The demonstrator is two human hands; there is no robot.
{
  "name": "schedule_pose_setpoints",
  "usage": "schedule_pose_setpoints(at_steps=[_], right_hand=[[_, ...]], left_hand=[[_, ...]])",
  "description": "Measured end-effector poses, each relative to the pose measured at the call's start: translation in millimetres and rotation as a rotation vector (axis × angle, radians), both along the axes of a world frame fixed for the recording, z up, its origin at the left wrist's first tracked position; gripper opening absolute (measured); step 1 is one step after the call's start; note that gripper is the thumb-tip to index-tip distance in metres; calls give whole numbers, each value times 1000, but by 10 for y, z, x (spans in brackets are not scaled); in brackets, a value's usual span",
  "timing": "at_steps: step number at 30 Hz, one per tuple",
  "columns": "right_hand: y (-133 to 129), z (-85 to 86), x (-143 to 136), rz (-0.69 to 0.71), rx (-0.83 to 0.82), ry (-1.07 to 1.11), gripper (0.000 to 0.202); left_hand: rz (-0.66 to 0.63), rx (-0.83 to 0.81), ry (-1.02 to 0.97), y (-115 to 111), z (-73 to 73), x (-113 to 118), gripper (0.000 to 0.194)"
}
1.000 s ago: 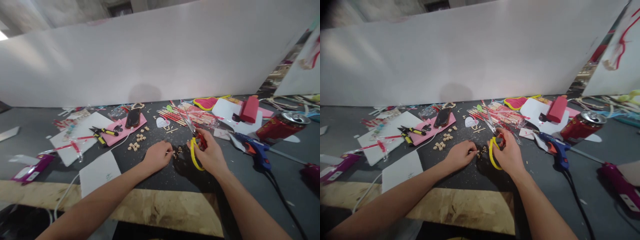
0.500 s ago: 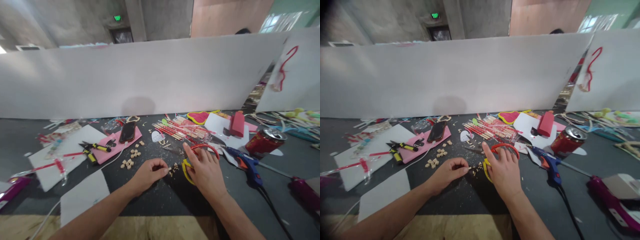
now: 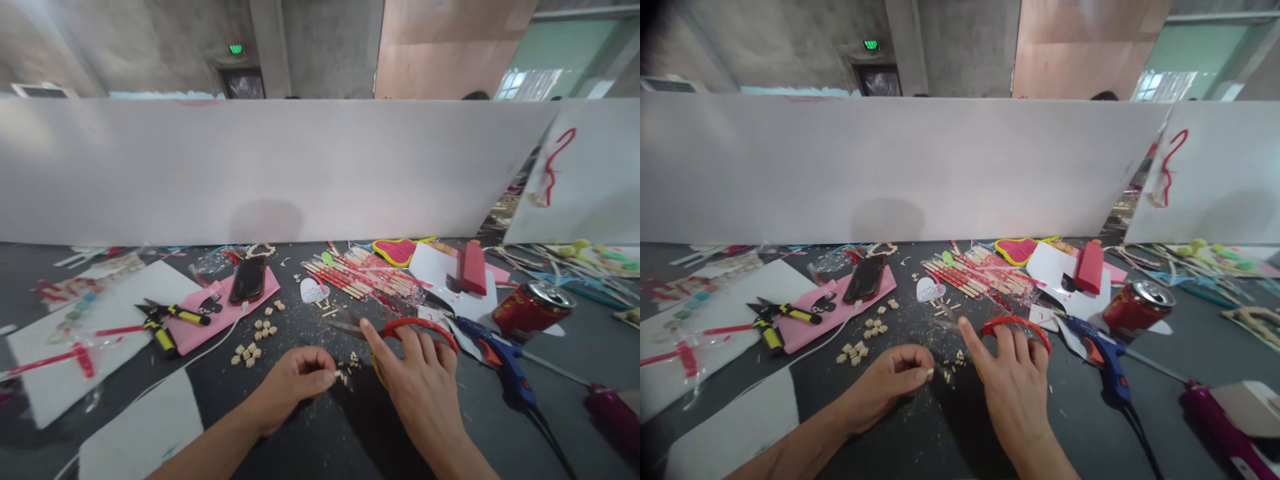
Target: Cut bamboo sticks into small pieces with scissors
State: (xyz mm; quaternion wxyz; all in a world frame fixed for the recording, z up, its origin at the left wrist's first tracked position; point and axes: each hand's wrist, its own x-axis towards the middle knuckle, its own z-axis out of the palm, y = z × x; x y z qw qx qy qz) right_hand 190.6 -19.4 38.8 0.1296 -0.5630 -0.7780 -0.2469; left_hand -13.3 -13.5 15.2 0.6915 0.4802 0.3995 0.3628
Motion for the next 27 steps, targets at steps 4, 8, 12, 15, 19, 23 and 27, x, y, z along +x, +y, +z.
schedule_pose_setpoints(at_steps=[4,8,12,15,19,23,27], right_hand=[[10,-37,-20,20,-5,5,68],[54,-67,-1,72,-14,80,67],[86,-76,38,185,-70,342,68],[75,-75,36,278,-173,478,63],[40,-95,-28,396,-262,438,59],[18,-140,-96,447,-307,371,58],[16,-170,-111,419,-360,348,58]], left_hand=[[-1,-5,-14,10,6,-16,25],[4,-14,-46,25,12,-26,26],[50,-31,-101,42,17,-31,26],[141,-36,-166,61,31,-35,27],[293,-79,-251,91,59,-45,27],[335,-93,-299,105,63,-52,25],[317,-24,-315,87,40,-51,20]])
